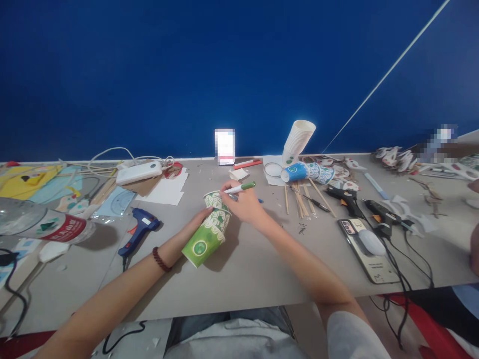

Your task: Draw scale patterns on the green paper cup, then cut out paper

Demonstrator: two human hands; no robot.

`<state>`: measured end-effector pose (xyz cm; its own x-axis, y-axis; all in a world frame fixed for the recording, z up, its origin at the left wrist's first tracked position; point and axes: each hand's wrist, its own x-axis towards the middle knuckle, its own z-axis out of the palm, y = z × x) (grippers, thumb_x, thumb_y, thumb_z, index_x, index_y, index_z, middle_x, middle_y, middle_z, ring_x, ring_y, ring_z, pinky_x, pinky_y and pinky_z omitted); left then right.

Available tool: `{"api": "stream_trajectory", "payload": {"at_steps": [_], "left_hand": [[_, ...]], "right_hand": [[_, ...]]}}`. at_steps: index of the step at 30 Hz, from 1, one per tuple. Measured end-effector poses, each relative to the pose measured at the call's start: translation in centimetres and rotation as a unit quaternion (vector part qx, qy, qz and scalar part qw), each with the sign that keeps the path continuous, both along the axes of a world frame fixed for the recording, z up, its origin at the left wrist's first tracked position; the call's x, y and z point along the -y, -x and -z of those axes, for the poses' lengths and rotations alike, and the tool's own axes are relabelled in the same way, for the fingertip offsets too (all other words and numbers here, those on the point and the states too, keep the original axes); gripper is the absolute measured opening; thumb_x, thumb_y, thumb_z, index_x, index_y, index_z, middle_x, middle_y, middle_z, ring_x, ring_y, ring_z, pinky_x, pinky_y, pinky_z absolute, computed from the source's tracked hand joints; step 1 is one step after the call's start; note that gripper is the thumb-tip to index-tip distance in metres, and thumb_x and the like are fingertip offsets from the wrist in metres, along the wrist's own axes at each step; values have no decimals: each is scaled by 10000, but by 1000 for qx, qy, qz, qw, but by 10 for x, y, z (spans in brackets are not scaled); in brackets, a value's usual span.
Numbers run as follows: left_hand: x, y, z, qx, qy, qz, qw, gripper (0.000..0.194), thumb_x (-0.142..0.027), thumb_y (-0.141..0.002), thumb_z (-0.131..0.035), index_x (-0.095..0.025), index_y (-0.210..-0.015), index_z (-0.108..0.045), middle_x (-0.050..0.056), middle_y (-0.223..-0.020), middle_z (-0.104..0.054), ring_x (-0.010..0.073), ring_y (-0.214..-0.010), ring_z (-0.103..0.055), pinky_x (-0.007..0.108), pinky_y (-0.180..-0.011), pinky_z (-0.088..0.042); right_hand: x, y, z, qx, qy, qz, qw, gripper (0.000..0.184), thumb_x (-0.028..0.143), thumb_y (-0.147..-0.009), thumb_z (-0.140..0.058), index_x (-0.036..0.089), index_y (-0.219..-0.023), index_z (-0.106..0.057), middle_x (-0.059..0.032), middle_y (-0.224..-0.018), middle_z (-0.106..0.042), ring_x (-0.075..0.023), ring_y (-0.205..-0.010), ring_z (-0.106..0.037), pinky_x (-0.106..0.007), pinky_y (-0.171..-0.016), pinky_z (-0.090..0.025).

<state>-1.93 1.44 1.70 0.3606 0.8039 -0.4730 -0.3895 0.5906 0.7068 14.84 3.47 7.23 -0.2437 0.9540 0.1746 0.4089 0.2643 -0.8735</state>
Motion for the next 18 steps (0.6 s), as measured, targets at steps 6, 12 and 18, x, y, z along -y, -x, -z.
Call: {"api": "stream_trajectory", "payload": {"at_steps": [6, 12, 18], "left_hand": [[-1, -1, 2, -10, 0, -6, 1000, 350, -362, -727, -665, -101, -956, -629, 78, -752, -685, 172, -637, -630, 279, -636, -475], [0, -2, -1, -3, -3, -6, 1000, 311, -348, -729, -663, -98, -912, -639, 81, -724, -683, 174, -621, -626, 279, -622, -482], [0, -2, -3, 2, -7, -3, 1000, 287, -323, -756, -638, -100, -936, -649, 78, -732, -691, 169, -625, -629, 277, -640, -486]], "right_hand": [[0, 0, 0, -12, 24, -2, 1000, 97, 299, -806, -489, 228, -825, -552, 28, -694, -571, -119, -556, -537, -250, -526, -409], [1, 0, -1, -4, 24, 10, 1000, 77, 279, -785, -496, 225, -800, -548, 33, -651, -567, -119, -543, -535, -241, -509, -399], [2, 0, -4, -9, 42, 10, 999, 78, 277, -773, -503, 217, -793, -549, 27, -637, -570, -125, -535, -550, -233, -476, -396]]}}
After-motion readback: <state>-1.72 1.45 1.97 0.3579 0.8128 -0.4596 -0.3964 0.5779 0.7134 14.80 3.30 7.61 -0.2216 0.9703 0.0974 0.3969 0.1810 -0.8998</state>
